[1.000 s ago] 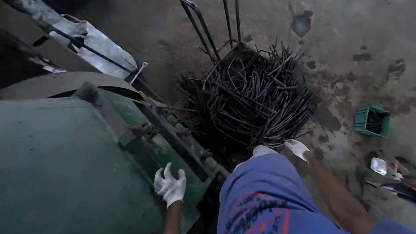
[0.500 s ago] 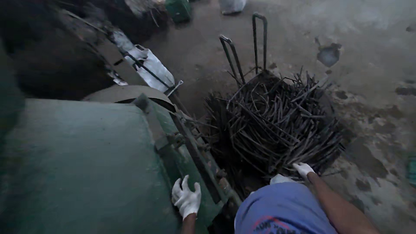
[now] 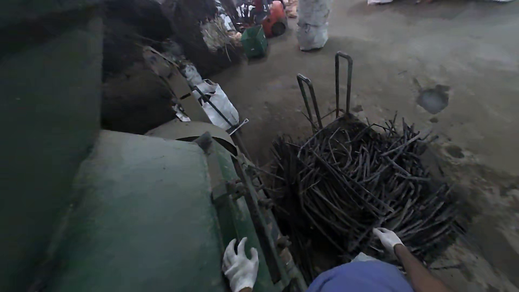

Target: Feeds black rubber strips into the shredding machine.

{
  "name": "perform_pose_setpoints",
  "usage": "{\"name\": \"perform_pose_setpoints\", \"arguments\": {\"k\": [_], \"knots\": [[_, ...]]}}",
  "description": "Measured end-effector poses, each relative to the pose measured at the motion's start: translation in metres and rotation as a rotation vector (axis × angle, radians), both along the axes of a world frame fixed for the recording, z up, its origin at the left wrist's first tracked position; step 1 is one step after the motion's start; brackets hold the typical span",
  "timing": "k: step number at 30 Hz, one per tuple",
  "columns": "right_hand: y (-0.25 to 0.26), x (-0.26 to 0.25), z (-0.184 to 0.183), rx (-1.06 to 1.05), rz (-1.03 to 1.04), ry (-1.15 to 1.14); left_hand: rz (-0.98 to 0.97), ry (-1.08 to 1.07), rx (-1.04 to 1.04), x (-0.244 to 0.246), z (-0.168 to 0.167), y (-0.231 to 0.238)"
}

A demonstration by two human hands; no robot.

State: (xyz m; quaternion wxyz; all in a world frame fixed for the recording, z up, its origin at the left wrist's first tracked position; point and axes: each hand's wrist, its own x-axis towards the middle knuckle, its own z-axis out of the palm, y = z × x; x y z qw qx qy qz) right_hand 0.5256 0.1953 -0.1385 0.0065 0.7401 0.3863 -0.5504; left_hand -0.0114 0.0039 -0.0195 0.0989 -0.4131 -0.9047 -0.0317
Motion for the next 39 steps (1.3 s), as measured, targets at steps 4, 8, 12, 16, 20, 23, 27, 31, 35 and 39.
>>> {"name": "perform_pose_setpoints", "arguments": {"k": [4, 8, 12, 16, 20, 23, 27, 31, 35, 39], "knots": [[0.002, -0.005, -0.012, -0.002, 0.066, 0.010, 0.018, -0.020, -0.025, 0.000, 0.002, 0.000], [0.001, -0.001, -0.023, -0.014, 0.091, -0.002, 0.029, -0.017, -0.017, 0.000, 0.000, -0.001], [0.000, -0.002, 0.000, -0.022, 0.056, 0.010, 0.029, -0.024, -0.010, 0.002, 0.005, 0.000], [-0.001, 0.001, -0.004, -0.029, 0.020, 0.036, 0.016, -0.023, -0.007, 0.001, 0.003, 0.000], [-0.004, -0.001, 0.001, -0.046, 0.004, 0.059, 0.020, -0.031, 0.001, 0.001, 0.003, -0.001], [-0.003, 0.001, -0.001, -0.046, 0.064, 0.059, 0.021, -0.025, 0.019, -0.001, 0.001, -0.001], [-0.001, 0.001, -0.006, -0.060, 0.070, 0.058, 0.028, -0.025, 0.011, -0.001, 0.001, -0.002], [0.000, -0.004, 0.008, -0.068, 0.032, 0.087, 0.032, -0.017, 0.015, -0.001, 0.000, -0.002], [0.000, -0.004, 0.014, -0.057, 0.068, 0.075, 0.031, -0.021, 0.015, 0.000, -0.001, -0.002], [-0.001, -0.004, 0.014, -0.067, 0.075, 0.080, 0.032, -0.019, 0.021, 0.001, 0.002, -0.001]]}}
